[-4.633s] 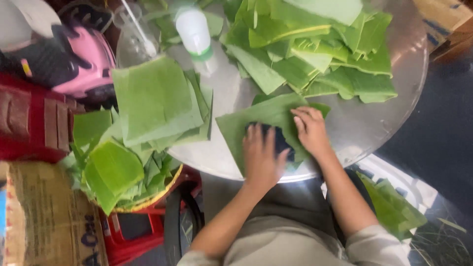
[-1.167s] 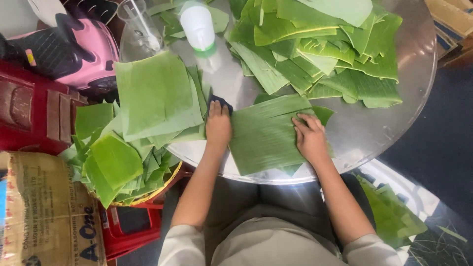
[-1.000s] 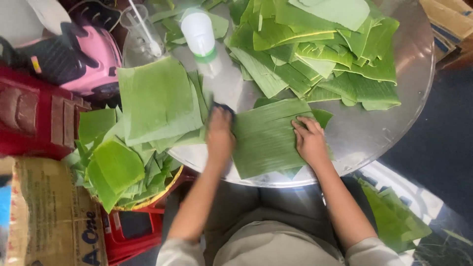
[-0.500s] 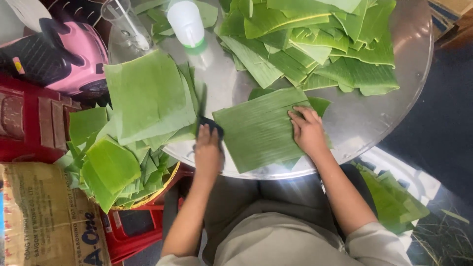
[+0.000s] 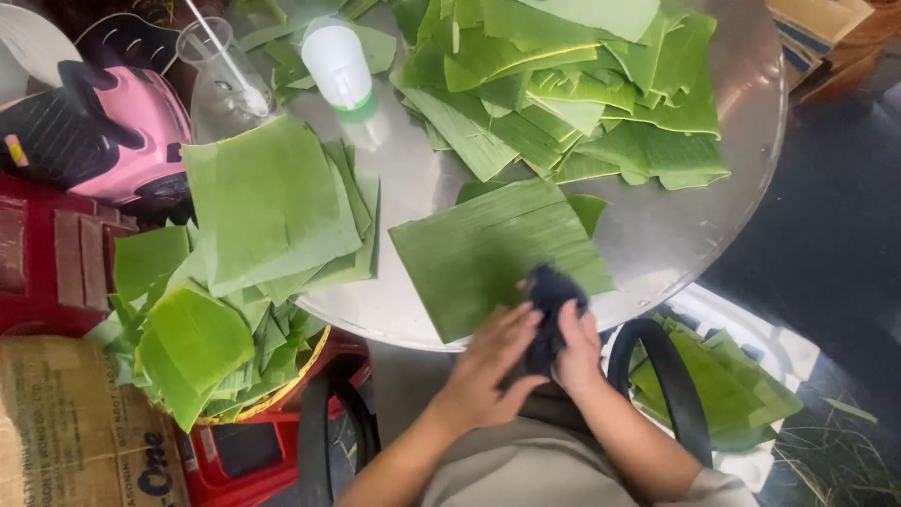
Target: Wiping banana leaves clean with a cloth and stacking them on a table.
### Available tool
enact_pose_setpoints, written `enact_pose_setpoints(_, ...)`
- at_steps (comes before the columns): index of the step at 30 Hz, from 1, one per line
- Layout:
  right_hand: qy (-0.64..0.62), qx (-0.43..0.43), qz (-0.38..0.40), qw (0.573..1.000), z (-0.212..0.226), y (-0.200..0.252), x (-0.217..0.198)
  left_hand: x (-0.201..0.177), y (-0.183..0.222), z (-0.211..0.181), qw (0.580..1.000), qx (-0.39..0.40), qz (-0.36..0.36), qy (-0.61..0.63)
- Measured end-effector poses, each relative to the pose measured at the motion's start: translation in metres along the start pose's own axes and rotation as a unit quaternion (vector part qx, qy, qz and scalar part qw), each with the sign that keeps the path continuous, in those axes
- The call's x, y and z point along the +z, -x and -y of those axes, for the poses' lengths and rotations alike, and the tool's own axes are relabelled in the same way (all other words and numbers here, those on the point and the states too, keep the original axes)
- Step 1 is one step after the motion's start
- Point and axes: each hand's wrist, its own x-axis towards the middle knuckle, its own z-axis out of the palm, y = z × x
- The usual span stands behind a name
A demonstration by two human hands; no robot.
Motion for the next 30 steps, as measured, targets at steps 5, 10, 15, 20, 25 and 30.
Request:
enact_pose_setpoints(5,0.349,-0.097,-0.034,0.931,0.046,-0.052,0.025,-0.042,0.053,0.046,0.969,-0.107,-0.03,-0.219)
enact_pose_setpoints(10,0.529,0.022,0.234,0.816,-0.004,-0.072,0.12,-0.044,0.075,0.057,0.959,-0.105,0.013,-0.261)
enact_pose_setpoints(15,0.594,0.02,0.384,0.706,-0.009,-0.12,0.088,-0.043,0.082,0.064,0.959,-0.105,-0.014,-0.262)
enact_pose_setpoints(20,0.736,-0.079,0.159,0.653,-0.039,-0.149,-0.004,-0.052,0.075,0.062,0.977,-0.063,-0.035,-0.203)
enact_pose_setpoints(25,0.707,0.008,0.138,0.693,-0.037,-0.158,-0.046,-0.042,0.094,0.081,0.955,-0.051,-0.001,-0.293)
enact_pose_setpoints(30,0.541,-0.054,0.006,0.84,0.019,-0.134,-0.071,-0.064,0.048,0.059,0.926,0.05,0.044,-0.373)
